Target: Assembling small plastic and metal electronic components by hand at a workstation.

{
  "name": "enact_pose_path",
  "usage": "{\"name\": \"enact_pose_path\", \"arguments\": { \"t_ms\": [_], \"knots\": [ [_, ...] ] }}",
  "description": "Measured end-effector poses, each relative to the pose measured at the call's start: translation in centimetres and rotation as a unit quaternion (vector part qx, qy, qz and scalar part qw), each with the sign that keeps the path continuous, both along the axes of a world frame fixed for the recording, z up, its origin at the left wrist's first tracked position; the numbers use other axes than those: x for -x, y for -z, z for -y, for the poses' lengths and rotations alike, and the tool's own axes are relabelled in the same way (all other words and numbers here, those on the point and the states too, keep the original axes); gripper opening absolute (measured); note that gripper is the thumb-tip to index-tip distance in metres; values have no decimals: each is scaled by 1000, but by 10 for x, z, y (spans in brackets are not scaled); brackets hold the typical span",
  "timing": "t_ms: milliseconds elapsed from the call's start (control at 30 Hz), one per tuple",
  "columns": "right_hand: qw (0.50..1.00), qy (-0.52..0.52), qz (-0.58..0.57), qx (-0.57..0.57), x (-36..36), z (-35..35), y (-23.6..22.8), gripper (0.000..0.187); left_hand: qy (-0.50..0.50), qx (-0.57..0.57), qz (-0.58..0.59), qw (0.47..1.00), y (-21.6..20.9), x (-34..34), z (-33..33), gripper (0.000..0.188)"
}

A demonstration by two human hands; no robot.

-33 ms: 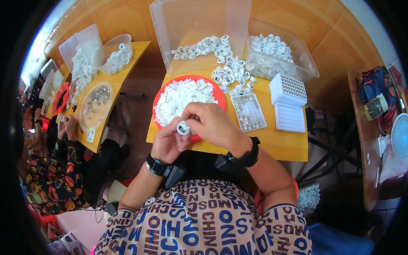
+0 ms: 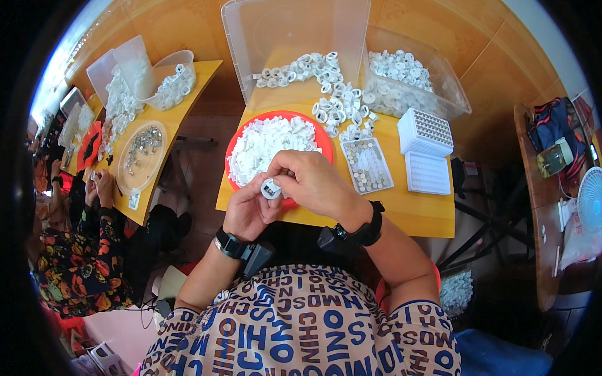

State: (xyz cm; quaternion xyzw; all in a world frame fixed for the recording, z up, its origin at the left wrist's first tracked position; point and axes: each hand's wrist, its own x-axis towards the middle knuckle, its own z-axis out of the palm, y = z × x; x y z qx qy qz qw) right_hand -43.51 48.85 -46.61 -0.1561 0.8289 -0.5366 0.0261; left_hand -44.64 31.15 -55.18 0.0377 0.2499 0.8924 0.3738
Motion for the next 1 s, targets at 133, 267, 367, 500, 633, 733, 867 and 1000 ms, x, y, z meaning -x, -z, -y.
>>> {"name": "enact_pose_path", "arguments": {
  "t_ms": [133,267,367,500,633,733,867,1000],
  "knots": [
    [998,-21,-48,-26,0,0,-1,8,6,7,-14,1000,2,1,-1,28],
    [996,-29,-75,-50,-1,3,1,8,-1,9,-22,1000,-4,-1,-3,28],
    [987,-29,-117,-103,1,3,7,8,-11,7,-39,999,1,-2,-4,27],
    [991,-27,-100,-84,0,6,9,7,-25,-25,-65,997,9,-4,-6,30],
    [991,1,-105,-79,-4,10,4,5,-61,-1,-79,995,6,-9,-9,28],
    [991,8,-113,-71,-4,10,2,4,-87,30,-90,992,1,-7,-8,27],
    [986,-7,-146,-78,-1,7,0,6,-72,31,-117,990,1,-3,-5,26],
    [988,-8,-129,-85,-1,10,-1,7,-84,26,-111,990,-1,-5,-5,26]
  ]
}}
